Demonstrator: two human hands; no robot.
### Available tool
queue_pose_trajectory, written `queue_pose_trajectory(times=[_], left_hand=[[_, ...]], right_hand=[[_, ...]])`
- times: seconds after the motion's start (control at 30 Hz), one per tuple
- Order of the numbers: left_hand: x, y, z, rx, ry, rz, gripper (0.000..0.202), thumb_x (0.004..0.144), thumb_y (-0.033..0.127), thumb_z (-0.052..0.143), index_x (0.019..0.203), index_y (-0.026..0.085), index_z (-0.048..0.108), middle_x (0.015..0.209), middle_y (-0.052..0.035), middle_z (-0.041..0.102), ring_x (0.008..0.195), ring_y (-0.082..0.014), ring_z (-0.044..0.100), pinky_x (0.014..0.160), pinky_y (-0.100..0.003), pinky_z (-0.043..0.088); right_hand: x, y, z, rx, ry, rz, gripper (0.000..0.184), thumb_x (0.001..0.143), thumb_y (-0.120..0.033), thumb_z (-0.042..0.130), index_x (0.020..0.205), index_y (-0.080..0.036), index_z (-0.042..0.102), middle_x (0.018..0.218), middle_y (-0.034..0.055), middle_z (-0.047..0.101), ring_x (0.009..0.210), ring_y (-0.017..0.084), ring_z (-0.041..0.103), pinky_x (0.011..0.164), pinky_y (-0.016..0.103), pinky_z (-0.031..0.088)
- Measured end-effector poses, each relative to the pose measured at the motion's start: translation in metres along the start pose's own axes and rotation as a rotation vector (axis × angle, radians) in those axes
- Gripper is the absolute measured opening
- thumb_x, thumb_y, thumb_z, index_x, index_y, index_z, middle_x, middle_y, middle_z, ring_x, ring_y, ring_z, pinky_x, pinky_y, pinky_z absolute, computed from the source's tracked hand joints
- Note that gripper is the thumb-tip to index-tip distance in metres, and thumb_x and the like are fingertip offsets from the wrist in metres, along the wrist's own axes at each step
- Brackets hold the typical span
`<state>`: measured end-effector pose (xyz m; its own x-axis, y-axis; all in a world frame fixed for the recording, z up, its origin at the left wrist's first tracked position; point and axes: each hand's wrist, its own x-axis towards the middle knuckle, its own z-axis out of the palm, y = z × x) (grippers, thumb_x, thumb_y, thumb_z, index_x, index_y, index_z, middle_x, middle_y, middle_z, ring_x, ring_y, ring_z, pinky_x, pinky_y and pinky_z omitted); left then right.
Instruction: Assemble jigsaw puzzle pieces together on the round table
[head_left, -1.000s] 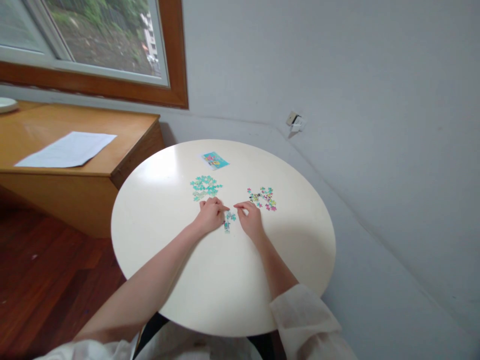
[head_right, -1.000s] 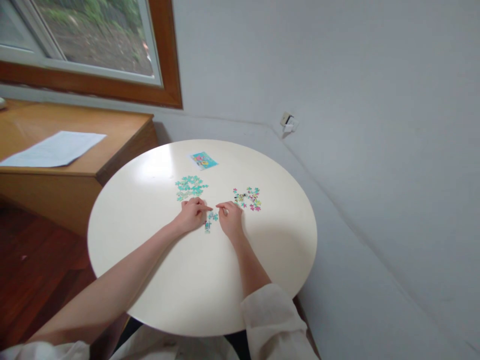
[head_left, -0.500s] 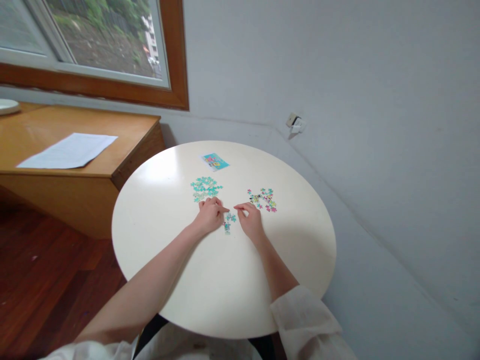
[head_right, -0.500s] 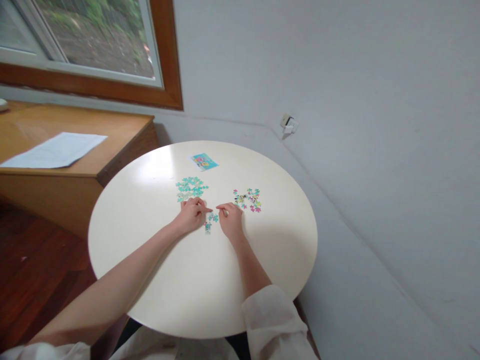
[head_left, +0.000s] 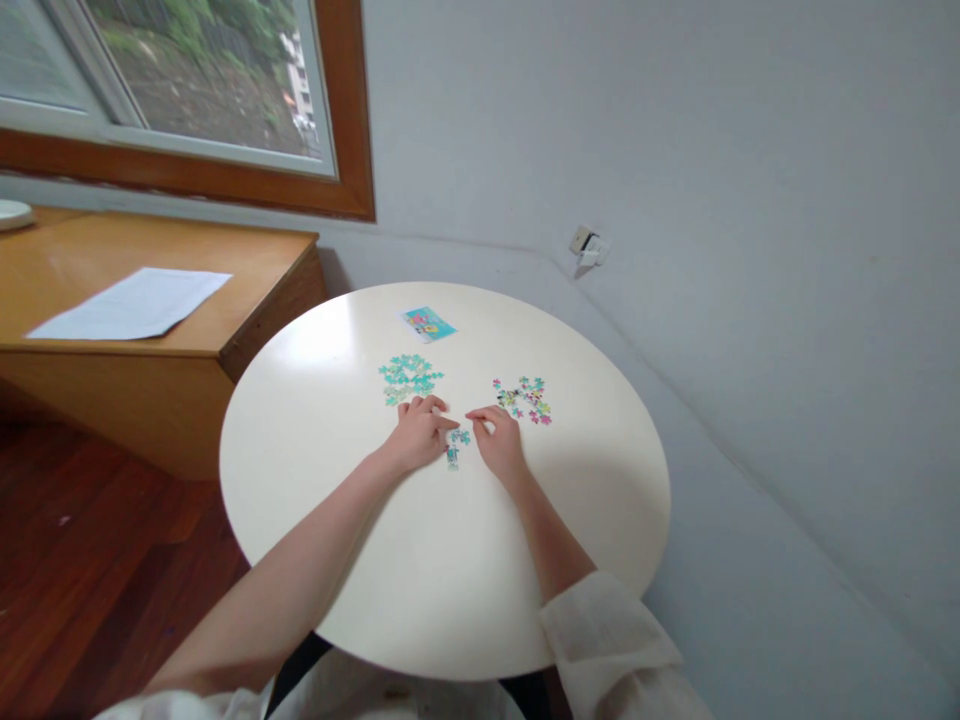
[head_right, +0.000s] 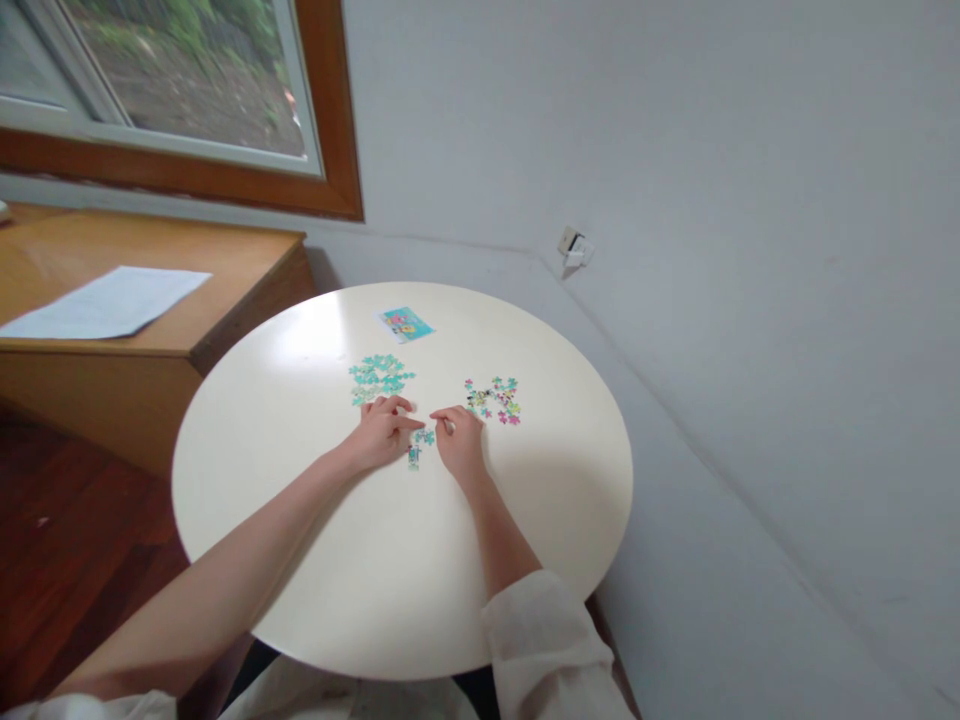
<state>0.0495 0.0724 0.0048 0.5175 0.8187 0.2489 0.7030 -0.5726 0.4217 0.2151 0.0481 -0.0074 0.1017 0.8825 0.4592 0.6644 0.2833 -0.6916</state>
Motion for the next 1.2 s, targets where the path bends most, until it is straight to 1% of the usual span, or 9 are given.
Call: queue_pose_trajectory(times=[0.17, 0.33, 0.53, 0.73, 0.87, 1.0, 1.2], left_hand=[[0.000, -0.003, -0.001, 0.033, -0.039, -0.009, 0.033, 0.079, 0.019, 0.050, 0.102, 0.034, 0.069, 0.112, -0.0076, 0.055, 0.101, -0.0260, 0.046, 0.085, -0.042, 0.030], [0.000, -0.001, -0.004, 0.059, -0.045, -0.045, 0.039, 0.081, 0.015, 0.043, 0.105, 0.034, 0.068, 0.113, -0.0084, 0.055, 0.102, -0.0261, 0.045, 0.086, -0.042, 0.030], [0.000, 0.003, -0.007, 0.067, -0.057, -0.050, 0.042, 0.081, 0.013, 0.041, 0.107, 0.031, 0.068, 0.112, -0.0101, 0.055, 0.102, -0.0269, 0.046, 0.084, -0.042, 0.031], [-0.001, 0.004, -0.008, 0.060, -0.049, -0.061, 0.043, 0.079, 0.013, 0.041, 0.109, 0.031, 0.067, 0.110, -0.0102, 0.056, 0.102, -0.0274, 0.046, 0.084, -0.042, 0.031], [0.000, 0.004, -0.006, 0.035, -0.028, -0.072, 0.043, 0.077, 0.012, 0.042, 0.111, 0.027, 0.065, 0.108, -0.0110, 0.058, 0.100, -0.0279, 0.048, 0.082, -0.042, 0.032], [0.001, 0.008, -0.008, -0.004, 0.011, -0.094, 0.041, 0.078, 0.011, 0.038, 0.106, 0.021, 0.067, 0.105, -0.0102, 0.062, 0.098, -0.0255, 0.051, 0.084, -0.040, 0.032], [0.001, 0.011, -0.012, -0.053, 0.003, -0.090, 0.038, 0.079, 0.013, 0.037, 0.095, 0.020, 0.070, 0.097, -0.0071, 0.069, 0.093, -0.0235, 0.055, 0.083, -0.040, 0.031]], right_hand=[[-0.001, -0.002, -0.001, -0.001, -0.004, 0.004, 0.023, 0.072, -0.010, 0.046, 0.072, -0.020, 0.067, 0.077, 0.0035, 0.067, 0.078, 0.017, 0.060, 0.080, 0.032, 0.045], [-0.001, -0.004, -0.003, -0.008, -0.017, 0.004, 0.023, 0.073, -0.011, 0.046, 0.073, -0.020, 0.067, 0.079, 0.0038, 0.068, 0.079, 0.017, 0.060, 0.080, 0.031, 0.044], [-0.002, -0.005, -0.003, -0.034, -0.038, 0.050, 0.023, 0.074, -0.011, 0.047, 0.074, -0.021, 0.067, 0.080, 0.0022, 0.067, 0.081, 0.017, 0.060, 0.083, 0.032, 0.043], [-0.003, -0.004, -0.002, -0.082, -0.099, 0.048, 0.024, 0.074, -0.010, 0.047, 0.076, -0.022, 0.068, 0.082, 0.0019, 0.068, 0.083, 0.016, 0.060, 0.084, 0.032, 0.042], [-0.003, -0.002, -0.001, -0.089, -0.115, 0.039, 0.025, 0.075, -0.009, 0.047, 0.076, -0.022, 0.068, 0.082, 0.0017, 0.068, 0.083, 0.016, 0.060, 0.084, 0.032, 0.042], [-0.002, -0.001, 0.000, -0.101, -0.126, 0.031, 0.026, 0.075, -0.009, 0.048, 0.077, -0.023, 0.069, 0.083, 0.0018, 0.068, 0.084, 0.016, 0.060, 0.084, 0.032, 0.042], [-0.002, 0.000, 0.000, -0.114, -0.158, 0.015, 0.026, 0.076, -0.010, 0.049, 0.081, -0.024, 0.070, 0.085, 0.0020, 0.068, 0.085, 0.016, 0.060, 0.085, 0.031, 0.041]])
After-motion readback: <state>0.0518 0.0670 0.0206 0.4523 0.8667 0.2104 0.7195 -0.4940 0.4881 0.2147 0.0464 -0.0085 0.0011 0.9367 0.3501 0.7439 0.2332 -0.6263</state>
